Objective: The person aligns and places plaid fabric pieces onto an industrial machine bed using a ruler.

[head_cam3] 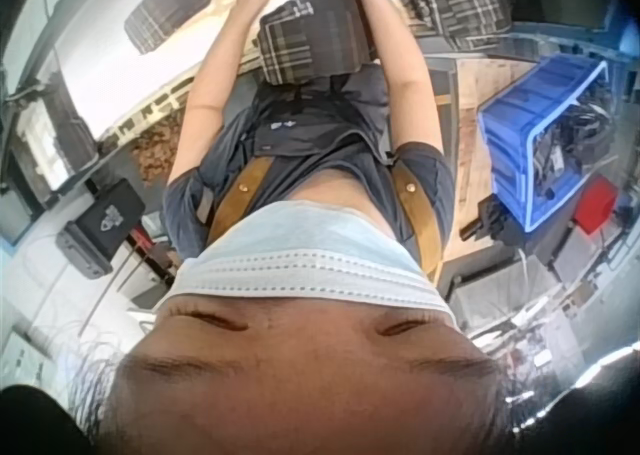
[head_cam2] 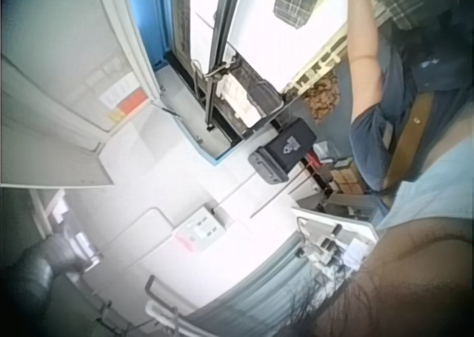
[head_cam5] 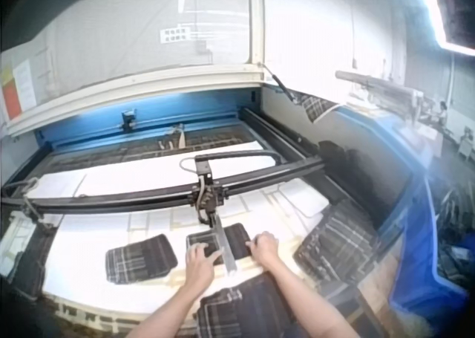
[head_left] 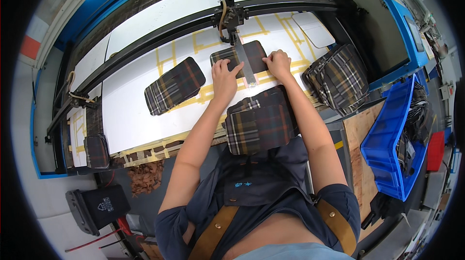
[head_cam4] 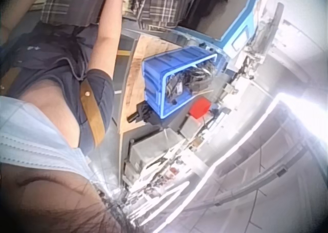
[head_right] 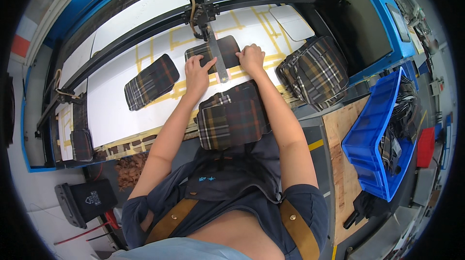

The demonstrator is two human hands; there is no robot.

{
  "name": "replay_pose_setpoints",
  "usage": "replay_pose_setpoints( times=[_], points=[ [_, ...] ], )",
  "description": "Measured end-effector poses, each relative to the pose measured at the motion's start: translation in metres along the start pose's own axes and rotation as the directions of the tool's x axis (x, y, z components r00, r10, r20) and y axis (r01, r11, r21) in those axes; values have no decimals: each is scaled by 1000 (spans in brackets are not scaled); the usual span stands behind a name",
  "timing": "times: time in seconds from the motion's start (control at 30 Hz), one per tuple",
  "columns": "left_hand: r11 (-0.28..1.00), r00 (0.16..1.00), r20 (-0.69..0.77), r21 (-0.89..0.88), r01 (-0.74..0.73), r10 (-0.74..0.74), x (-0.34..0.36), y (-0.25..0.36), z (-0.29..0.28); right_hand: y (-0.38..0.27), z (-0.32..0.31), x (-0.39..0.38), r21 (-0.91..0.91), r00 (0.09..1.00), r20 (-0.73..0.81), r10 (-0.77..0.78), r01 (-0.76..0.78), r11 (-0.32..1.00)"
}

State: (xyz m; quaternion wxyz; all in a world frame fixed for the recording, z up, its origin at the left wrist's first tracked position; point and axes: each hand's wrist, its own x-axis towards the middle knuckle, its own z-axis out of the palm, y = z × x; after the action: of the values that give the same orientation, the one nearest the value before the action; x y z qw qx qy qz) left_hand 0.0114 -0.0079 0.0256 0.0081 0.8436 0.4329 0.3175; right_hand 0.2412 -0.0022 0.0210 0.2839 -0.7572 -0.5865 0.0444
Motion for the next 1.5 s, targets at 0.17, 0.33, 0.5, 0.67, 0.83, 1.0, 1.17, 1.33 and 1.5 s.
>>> replay_pose_setpoints(
  times=[0.17,0.33,0.5,0.67,0.83,1.0,1.17,1.33,1.5],
  points=[
    [1000,1000,4,12,-1,1,-1,0,0,-2,-5,3,15,997,64,33,-34,999],
    [997,997,33,-48,-63,65,-4,-1,1,-3,-13,2,21,986,139,93,-97,995],
    [988,988,87,-100,-121,130,-14,3,-2,3,-6,-1,-19,999,22,30,-30,999],
    [988,987,90,-90,-127,135,-28,8,-10,-4,-13,0,-16,993,85,85,-84,996],
    [984,991,70,-148,-100,112,-30,9,-12,11,-12,1,131,997,7,79,-79,988],
    [985,994,41,-145,-94,101,-33,8,-11,0,-20,1,105,972,193,134,-157,982],
    [987,992,56,-117,-107,114,-32,12,-13,-3,-20,0,-29,963,235,130,-127,991],
    [987,991,45,-104,-118,124,-32,13,-16,-1,-16,-1,-31,978,187,92,-87,996],
    [990,995,50,-116,-84,90,-32,12,-15,-10,-27,-2,-45,970,208,124,-117,992]
  ],
)
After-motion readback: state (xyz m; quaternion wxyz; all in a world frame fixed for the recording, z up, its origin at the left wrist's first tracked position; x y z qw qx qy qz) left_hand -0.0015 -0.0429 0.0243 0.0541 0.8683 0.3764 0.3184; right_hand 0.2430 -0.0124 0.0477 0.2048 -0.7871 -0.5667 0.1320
